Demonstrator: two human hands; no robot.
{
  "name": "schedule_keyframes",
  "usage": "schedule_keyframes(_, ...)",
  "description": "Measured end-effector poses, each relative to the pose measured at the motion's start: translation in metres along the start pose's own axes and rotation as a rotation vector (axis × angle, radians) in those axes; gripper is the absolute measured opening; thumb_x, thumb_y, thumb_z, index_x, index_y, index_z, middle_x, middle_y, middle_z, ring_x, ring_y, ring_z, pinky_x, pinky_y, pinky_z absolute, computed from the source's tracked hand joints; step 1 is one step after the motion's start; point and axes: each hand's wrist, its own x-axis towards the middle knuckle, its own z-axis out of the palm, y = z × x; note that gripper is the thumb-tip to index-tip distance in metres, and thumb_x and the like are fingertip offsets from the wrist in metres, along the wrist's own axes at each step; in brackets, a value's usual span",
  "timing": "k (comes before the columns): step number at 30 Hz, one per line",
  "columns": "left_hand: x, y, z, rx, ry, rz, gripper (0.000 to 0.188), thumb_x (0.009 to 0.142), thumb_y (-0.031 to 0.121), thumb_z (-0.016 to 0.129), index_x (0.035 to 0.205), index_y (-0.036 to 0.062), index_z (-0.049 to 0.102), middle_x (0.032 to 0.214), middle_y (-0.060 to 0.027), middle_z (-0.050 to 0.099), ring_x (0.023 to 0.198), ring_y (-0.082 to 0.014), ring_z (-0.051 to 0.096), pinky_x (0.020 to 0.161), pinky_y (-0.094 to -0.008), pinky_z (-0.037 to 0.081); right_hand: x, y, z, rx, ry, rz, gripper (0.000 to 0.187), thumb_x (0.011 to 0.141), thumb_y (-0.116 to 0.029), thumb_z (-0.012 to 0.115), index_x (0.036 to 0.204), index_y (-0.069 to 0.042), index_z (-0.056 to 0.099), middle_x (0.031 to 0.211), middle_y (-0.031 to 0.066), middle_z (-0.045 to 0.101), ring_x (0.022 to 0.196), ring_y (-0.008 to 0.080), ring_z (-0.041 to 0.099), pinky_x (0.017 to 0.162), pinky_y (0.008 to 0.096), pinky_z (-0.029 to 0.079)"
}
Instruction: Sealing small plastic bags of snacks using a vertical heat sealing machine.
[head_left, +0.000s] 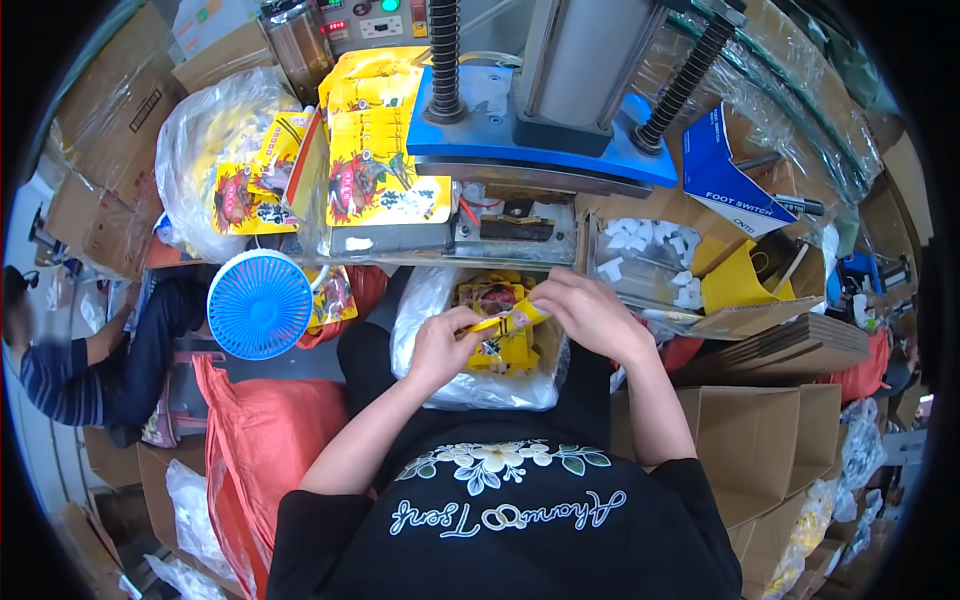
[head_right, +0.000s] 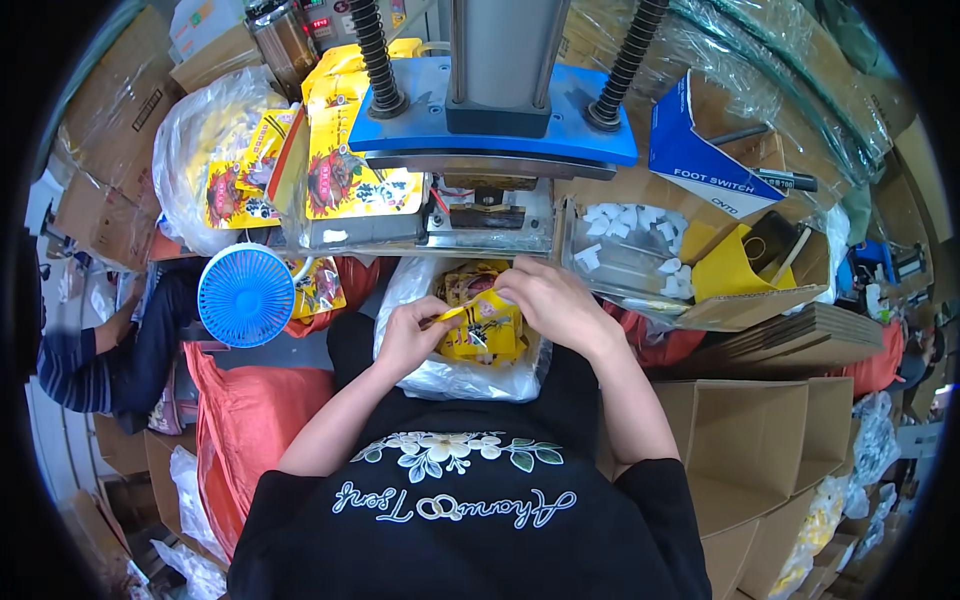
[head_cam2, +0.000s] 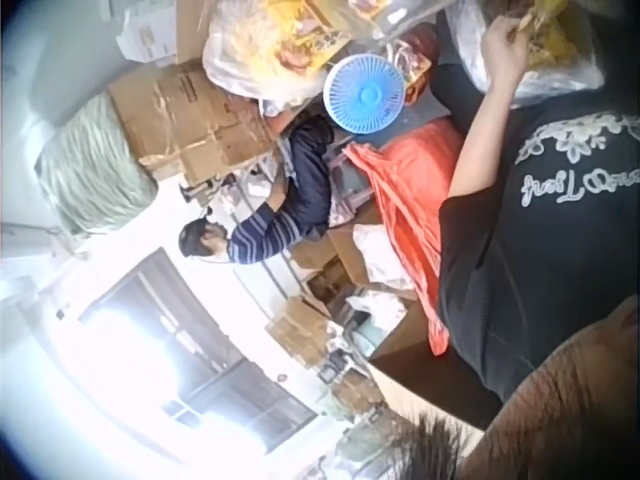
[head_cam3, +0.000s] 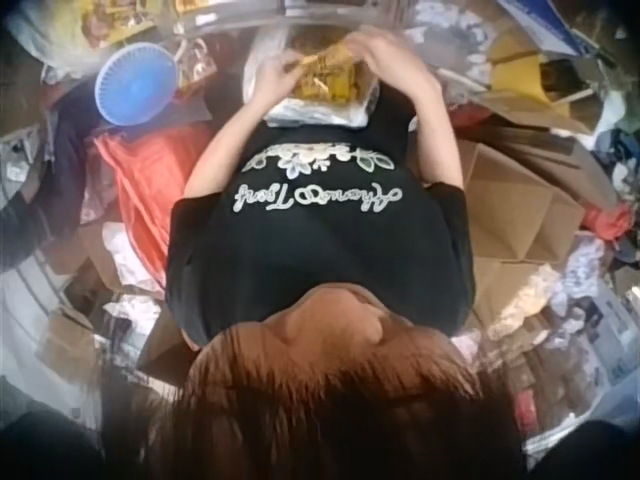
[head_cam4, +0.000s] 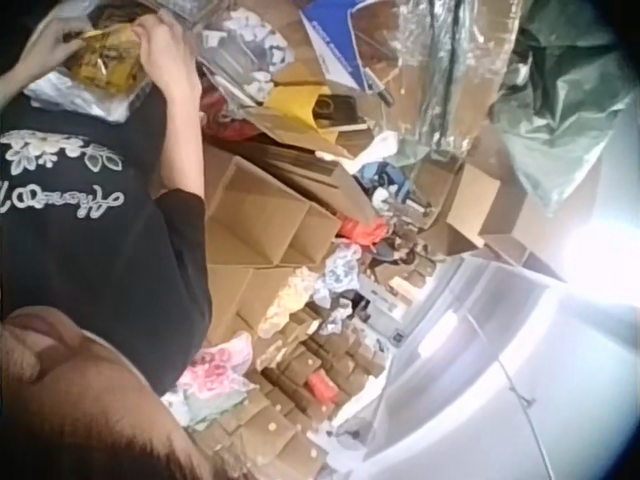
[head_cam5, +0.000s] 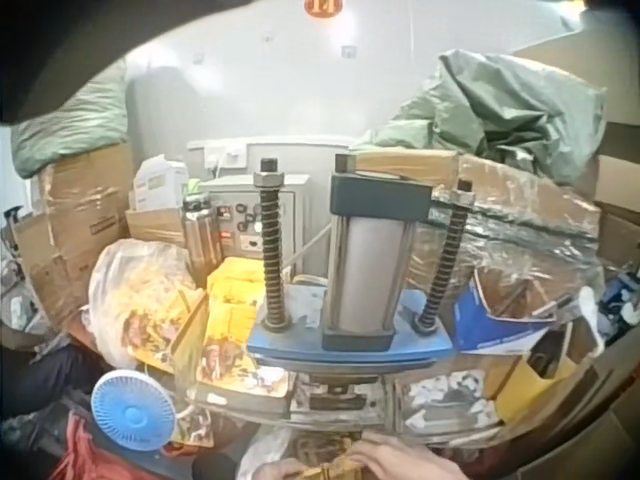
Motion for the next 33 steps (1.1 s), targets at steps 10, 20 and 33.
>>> schedule_keyframes(10,0.024,-0.004,0.004,-0.350,-0.123,-0.153,0.027,0.089,0.022,0.067,0.093,-0.0048,0.069,0.077,-0.0058,0.070,0.070,-0.0077,0.060,0.065,-0.0266,0.048,0.009,0.005,-0.001,0.354,0.237,0.074,0.032,0.087,-0.010,0.063,0.119,-0.004,0.059,0.097,0.0103,0.061,0.089,0.0213,0.061,0.077,0.0318,0.048)
schedule_keyframes(20,0.067,0.031,0.009,-0.928,0.045,-0.474,0.030,0.090,0.019,0.067,0.096,-0.0098,0.066,0.087,-0.0122,0.070,0.072,-0.0140,0.067,0.065,-0.0259,0.053,-0.034,0.074,-0.002,-0.263,0.424,0.261,0.022,0.086,-0.009,0.065,0.106,-0.001,0.065,0.105,0.0137,0.062,0.089,0.0262,0.061,0.077,0.0311,0.049)
schedule_keyframes(33,0.079,-0.016,-0.079,0.586,0.420,0.168,0.063,0.079,0.026,0.074,0.133,0.0071,0.050,0.142,-0.0158,0.044,0.136,-0.0318,0.035,0.112,-0.0483,0.023,-0.046,0.083,0.019,0.460,0.599,0.456,0.019,0.090,-0.004,0.058,0.109,-0.002,0.061,0.107,0.0043,0.062,0.074,0.0117,0.056,0.064,0.0253,0.046)
